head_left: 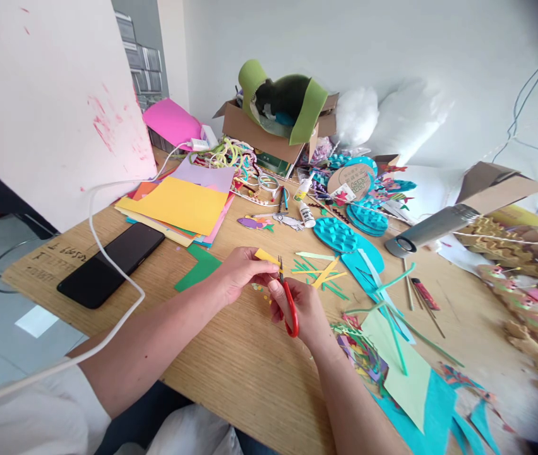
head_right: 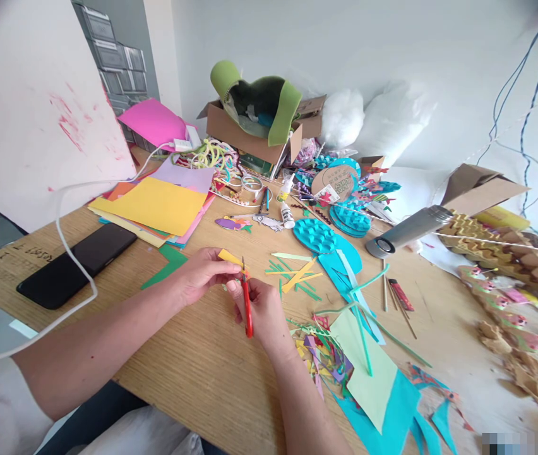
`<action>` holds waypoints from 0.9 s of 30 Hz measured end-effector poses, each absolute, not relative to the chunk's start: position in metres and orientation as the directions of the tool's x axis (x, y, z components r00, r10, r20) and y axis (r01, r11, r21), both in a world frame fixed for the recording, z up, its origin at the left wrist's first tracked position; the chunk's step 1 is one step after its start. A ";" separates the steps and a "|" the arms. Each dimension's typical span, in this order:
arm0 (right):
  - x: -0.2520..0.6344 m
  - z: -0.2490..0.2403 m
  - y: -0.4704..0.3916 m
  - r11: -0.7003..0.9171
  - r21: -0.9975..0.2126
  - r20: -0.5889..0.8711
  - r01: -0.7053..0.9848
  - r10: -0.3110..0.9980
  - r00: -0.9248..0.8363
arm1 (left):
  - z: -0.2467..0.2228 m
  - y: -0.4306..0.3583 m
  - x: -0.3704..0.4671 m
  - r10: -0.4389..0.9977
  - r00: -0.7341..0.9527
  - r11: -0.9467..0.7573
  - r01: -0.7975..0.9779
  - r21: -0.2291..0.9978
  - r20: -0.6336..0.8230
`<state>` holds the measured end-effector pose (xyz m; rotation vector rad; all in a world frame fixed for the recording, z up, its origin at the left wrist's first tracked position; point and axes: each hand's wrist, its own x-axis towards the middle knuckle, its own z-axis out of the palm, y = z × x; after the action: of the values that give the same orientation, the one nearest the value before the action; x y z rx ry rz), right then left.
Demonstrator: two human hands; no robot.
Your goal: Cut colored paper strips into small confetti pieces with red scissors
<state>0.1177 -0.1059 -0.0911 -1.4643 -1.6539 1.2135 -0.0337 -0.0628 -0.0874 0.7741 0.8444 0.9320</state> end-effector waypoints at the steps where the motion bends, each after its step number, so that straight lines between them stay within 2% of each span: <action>1: 0.118 -0.091 -0.106 -0.035 -0.911 -0.126 0.411 0.972 -0.197 | -0.087 -0.063 -0.034 0.900 0.341 0.392 -0.358 0.848 -0.272; 15: 0.118 -0.093 -0.106 -0.052 -0.918 -0.128 0.392 0.977 -0.172 | -0.089 -0.062 -0.034 0.887 0.358 0.422 -0.370 0.827 -0.292; 27: 0.118 -0.088 -0.106 -0.049 -0.912 -0.134 0.406 0.973 -0.185 | -0.088 -0.061 -0.035 0.889 0.378 0.389 -0.331 0.860 -0.257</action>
<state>0.1181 -0.1059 -0.0885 -1.4779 -1.6314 1.2169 -0.0345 -0.0613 -0.0880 0.8106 0.8273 0.8993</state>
